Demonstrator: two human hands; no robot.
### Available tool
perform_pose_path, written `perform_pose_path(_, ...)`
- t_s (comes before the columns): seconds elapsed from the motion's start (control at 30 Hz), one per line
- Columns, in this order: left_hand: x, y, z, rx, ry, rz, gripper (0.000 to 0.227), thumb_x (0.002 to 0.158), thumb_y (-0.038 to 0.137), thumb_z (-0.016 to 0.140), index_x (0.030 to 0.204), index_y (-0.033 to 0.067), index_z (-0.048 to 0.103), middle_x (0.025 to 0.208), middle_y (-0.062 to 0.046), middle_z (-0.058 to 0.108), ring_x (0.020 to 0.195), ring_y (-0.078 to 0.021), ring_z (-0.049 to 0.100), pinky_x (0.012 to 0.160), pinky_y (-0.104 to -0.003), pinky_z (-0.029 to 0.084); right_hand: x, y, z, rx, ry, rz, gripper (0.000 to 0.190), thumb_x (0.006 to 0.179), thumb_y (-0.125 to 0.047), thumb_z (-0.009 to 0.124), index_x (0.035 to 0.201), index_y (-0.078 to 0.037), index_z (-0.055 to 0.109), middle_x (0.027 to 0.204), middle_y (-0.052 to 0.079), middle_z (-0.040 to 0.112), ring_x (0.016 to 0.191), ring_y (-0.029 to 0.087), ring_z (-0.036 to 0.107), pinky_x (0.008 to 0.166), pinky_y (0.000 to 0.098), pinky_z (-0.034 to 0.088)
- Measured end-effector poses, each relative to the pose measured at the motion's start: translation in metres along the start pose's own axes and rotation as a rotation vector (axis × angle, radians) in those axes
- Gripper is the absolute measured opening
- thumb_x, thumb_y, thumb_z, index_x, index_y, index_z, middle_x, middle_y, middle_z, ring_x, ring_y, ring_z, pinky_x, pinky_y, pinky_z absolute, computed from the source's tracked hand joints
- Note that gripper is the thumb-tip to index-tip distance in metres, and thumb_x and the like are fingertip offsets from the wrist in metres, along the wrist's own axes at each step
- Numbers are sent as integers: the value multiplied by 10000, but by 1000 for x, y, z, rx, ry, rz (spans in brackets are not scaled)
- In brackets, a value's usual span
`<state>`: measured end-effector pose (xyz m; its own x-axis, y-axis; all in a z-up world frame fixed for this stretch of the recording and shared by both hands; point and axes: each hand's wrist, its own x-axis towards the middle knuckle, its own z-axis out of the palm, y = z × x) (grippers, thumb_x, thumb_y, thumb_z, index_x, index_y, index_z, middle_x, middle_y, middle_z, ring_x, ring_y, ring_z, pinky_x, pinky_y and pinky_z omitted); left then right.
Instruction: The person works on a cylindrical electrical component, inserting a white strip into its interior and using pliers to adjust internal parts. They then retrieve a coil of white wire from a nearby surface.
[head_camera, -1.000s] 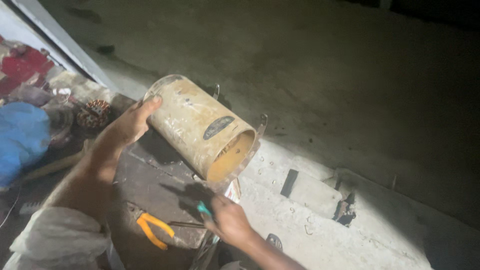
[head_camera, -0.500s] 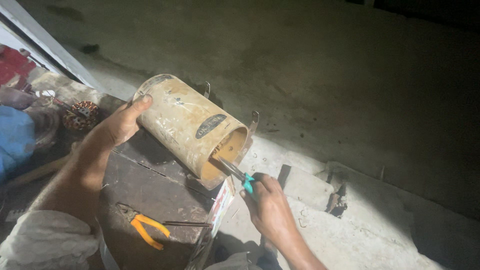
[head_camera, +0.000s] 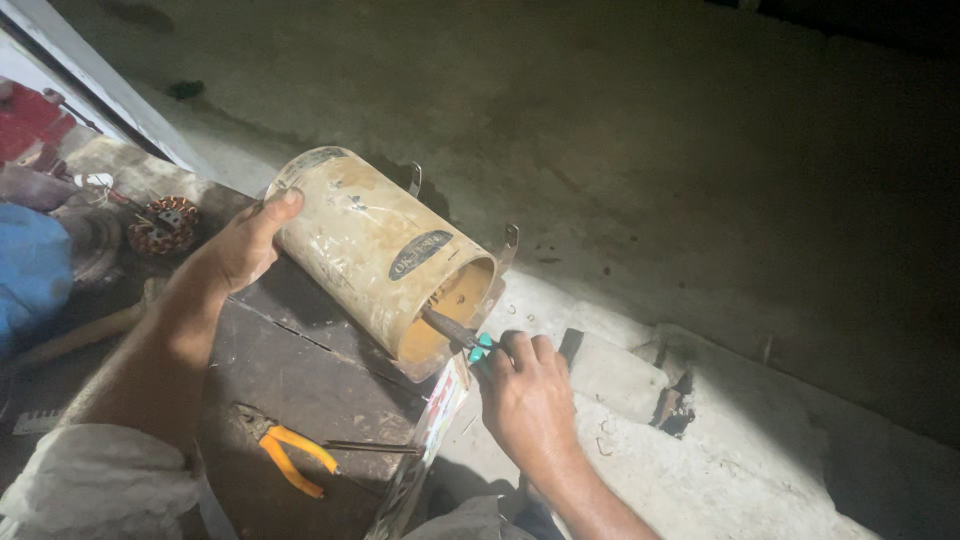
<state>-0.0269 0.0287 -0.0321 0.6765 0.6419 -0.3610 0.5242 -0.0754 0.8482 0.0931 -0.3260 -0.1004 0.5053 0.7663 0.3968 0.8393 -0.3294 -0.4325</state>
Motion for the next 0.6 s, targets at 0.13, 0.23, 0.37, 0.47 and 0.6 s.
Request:
perform_pose_path(0.13,3,-1,1,-12,-17,46,925,860,638,439,1582,68,336,1591,-213,446,1475,-363,357,1215,-513,215,-5,0,-9,-79,125,-79,180,784,-112,736,936,-16,749,1198,114,646,1017,295,557,795,440,431)
perform_pose_path(0.23,3,-2,3,-46,-16,64,916,860,618,447,1581,70,307,1610,-189,400,1494,-321,314,1199,-499,174,-8,5,-11,-36,71,-22,214,757,-143,753,928,-13,756,1167,136,644,970,317,565,786,457,440)
perform_pose_path(0.37,1,-1,2,-21,16,13,884,881,594,429,1579,65,317,1592,-187,409,1476,-310,330,1201,-469,185,-9,6,-4,24,38,31,199,759,-148,760,919,-31,763,1105,120,643,945,317,578,787,459,452)
perform_pose_path(0.47,1,0,4,-97,-3,51,858,893,559,459,1560,32,341,1591,-187,428,1487,-292,341,1214,-443,177,-7,3,1,15,45,28,198,779,-157,749,926,-24,756,1072,123,636,938,321,577,799,456,465)
perform_pose_path(0.6,1,-4,4,-137,-16,103,832,909,535,462,1550,15,355,1568,-192,458,1461,-289,374,1215,-420,207,-2,-2,6,-62,51,-27,193,803,-133,687,937,-6,743,1093,133,631,951,310,569,791,448,471)
